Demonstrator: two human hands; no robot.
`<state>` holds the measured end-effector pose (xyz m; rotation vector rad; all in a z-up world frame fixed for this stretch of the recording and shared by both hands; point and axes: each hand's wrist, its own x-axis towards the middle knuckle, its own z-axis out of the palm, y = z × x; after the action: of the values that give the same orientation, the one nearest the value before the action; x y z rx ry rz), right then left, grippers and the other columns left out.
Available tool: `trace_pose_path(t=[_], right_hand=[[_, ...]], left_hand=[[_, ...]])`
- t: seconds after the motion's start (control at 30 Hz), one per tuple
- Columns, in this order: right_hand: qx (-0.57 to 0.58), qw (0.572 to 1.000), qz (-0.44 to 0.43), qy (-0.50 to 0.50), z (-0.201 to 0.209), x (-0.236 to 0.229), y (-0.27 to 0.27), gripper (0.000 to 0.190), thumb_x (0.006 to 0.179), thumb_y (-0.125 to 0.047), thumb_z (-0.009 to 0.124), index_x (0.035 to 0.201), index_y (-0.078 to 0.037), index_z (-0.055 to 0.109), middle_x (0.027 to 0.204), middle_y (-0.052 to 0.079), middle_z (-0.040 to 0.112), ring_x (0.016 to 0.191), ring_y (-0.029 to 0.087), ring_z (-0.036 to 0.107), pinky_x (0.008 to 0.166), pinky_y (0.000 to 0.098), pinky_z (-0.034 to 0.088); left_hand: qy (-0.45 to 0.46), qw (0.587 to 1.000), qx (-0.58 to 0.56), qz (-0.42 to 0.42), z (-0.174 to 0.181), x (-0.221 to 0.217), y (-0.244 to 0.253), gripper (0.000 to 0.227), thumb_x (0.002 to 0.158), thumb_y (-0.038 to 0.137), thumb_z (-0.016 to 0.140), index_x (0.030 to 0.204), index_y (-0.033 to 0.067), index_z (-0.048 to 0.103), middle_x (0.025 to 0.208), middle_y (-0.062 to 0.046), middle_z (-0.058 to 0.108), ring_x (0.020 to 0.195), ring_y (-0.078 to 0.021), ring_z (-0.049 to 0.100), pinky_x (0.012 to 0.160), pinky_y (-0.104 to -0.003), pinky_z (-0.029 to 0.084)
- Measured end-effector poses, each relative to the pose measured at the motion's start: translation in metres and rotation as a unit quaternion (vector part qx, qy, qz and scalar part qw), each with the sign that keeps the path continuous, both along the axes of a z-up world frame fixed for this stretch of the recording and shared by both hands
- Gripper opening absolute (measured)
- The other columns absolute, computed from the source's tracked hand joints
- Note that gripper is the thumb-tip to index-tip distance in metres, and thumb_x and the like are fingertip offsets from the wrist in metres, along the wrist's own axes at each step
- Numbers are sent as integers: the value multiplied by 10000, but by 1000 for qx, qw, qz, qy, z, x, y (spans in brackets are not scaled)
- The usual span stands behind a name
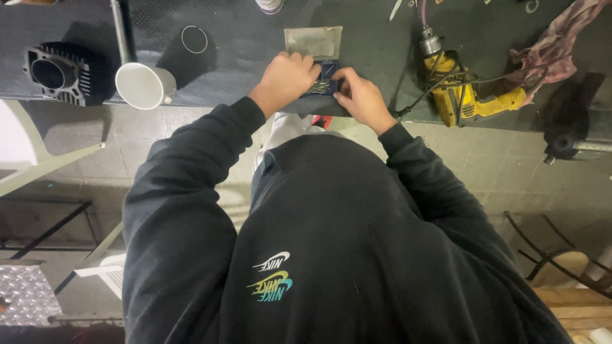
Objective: The person organizes small metal parts in a blue case on a cluttered workbench. They then pick up a yellow power drill, insert a drill bit into the chuck, and tighten it. The person also wipes a metal tool with a cloth before continuing to handle the drill.
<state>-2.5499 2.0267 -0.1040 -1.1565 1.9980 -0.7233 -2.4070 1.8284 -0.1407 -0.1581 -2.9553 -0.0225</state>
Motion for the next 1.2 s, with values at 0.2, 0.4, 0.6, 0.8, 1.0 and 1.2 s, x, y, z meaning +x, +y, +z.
trace_pose_path(t=[0.2,0.4,0.6,0.8,1.0,1.2], right_hand=[[14,1000,1,8,1,2,0,376,920,-116,745,1241,-110,551,841,82,670,788,283,688,700,414,522],[-4,999,15,32,0,3,1,381,944,-134,728,1264,-120,521,887,85,704,836,303,711,708,429,529],[17,1000,7,19,1,2,1,383,948,-142,723,1266,-126,510,868,92,693,819,301,713,706,429,531],[21,1000,16,13,1,0,-1,386,945,-138,722,1267,-113,512,873,96,691,818,309,707,710,436,527],[16,1000,21,4,1,-3,-3,394,933,-142,726,1259,-103,507,906,100,711,844,317,715,719,434,529],[16,999,31,3,-3,-4,-3,394,937,-146,722,1256,-100,494,907,104,714,857,319,723,732,435,538]], left_hand=[[-1,1000,30,-2,3,-3,-13,97,868,234,649,928,173,694,848,9,627,769,-180,676,609,-345,529],[-47,990,106,-80,14,-7,-29,103,907,197,620,959,207,708,879,-8,631,797,-219,691,651,-377,558],[-59,990,120,-51,24,8,-19,147,883,181,639,987,210,739,921,-16,627,843,-223,684,662,-364,560],[-59,987,140,61,22,17,16,287,820,193,661,1096,138,719,922,-48,618,831,-238,670,606,-362,555],[7,981,134,137,12,11,25,376,823,192,629,1180,88,688,920,-67,610,832,-232,667,557,-352,542],[-110,981,154,43,19,-2,-12,225,913,206,612,1117,148,687,903,-90,677,791,-281,715,609,-424,561]])
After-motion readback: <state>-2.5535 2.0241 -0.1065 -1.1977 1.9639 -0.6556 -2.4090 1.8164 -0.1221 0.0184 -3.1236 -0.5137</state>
